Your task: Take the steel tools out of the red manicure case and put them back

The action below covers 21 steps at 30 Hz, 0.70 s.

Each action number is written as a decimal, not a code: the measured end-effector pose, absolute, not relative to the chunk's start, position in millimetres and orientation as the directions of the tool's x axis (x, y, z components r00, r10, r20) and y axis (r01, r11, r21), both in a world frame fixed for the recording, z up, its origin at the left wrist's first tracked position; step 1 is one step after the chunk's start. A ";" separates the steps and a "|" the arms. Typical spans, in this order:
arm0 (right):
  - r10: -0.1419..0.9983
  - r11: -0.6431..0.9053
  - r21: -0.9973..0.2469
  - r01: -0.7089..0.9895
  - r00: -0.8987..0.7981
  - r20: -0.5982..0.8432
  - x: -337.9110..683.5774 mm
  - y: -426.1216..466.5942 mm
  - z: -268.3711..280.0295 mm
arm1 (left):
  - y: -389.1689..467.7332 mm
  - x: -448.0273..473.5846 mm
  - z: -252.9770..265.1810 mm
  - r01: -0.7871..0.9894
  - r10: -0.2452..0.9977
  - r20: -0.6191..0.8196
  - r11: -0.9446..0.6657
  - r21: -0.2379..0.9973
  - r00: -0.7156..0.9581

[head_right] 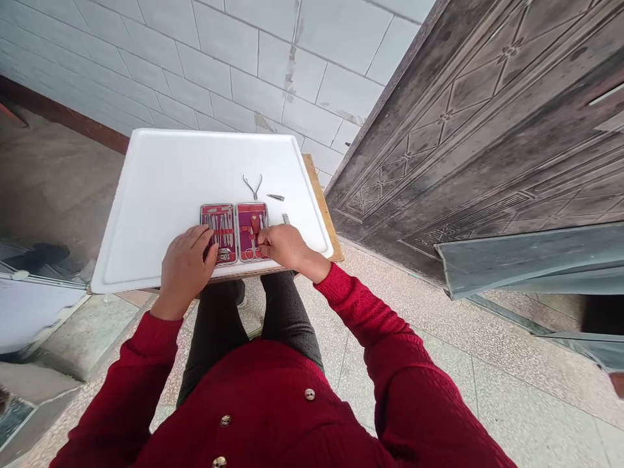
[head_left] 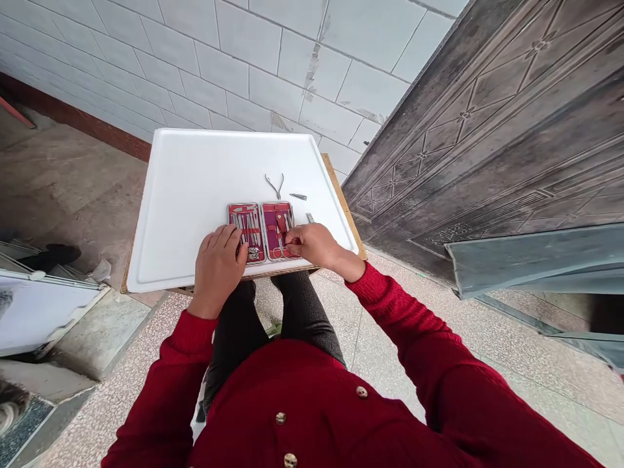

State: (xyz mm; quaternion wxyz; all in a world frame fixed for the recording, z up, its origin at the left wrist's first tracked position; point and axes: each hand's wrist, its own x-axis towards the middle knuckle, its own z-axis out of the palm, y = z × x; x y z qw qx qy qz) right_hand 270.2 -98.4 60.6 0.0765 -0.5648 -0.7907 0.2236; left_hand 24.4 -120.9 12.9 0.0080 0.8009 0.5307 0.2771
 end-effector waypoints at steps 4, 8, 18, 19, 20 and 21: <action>0.901 0.329 -0.197 0.923 -0.370 -0.226 255.1 -93.8 76.9 | -120.5 24.2 11.5 0.844 0.842 0.461 -0.445 0.300 0.280; 0.855 0.426 -0.024 0.904 -0.412 -0.315 240.2 -92.4 92.1 | -120.5 24.2 10.7 0.843 0.838 0.466 -0.450 0.294 0.284; 0.563 0.387 -0.517 0.763 -0.640 -0.523 261.2 -55.4 90.0 | -120.3 24.4 10.6 0.855 0.844 0.458 -0.436 0.281 0.279; 0.529 0.354 -0.573 0.739 -0.663 -0.529 263.1 -55.0 88.3 | -120.3 24.3 10.6 0.857 0.842 0.462 -0.435 0.277 0.278; 0.504 0.330 -0.617 0.714 -0.686 -0.525 265.1 -55.4 87.3 | -120.3 24.2 10.5 0.859 0.841 0.465 -0.434 0.273 0.277; 0.488 0.311 -0.654 0.690 -0.706 -0.513 267.6 -56.4 87.0 | -120.2 24.1 10.4 0.860 0.840 0.468 -0.433 0.270 0.276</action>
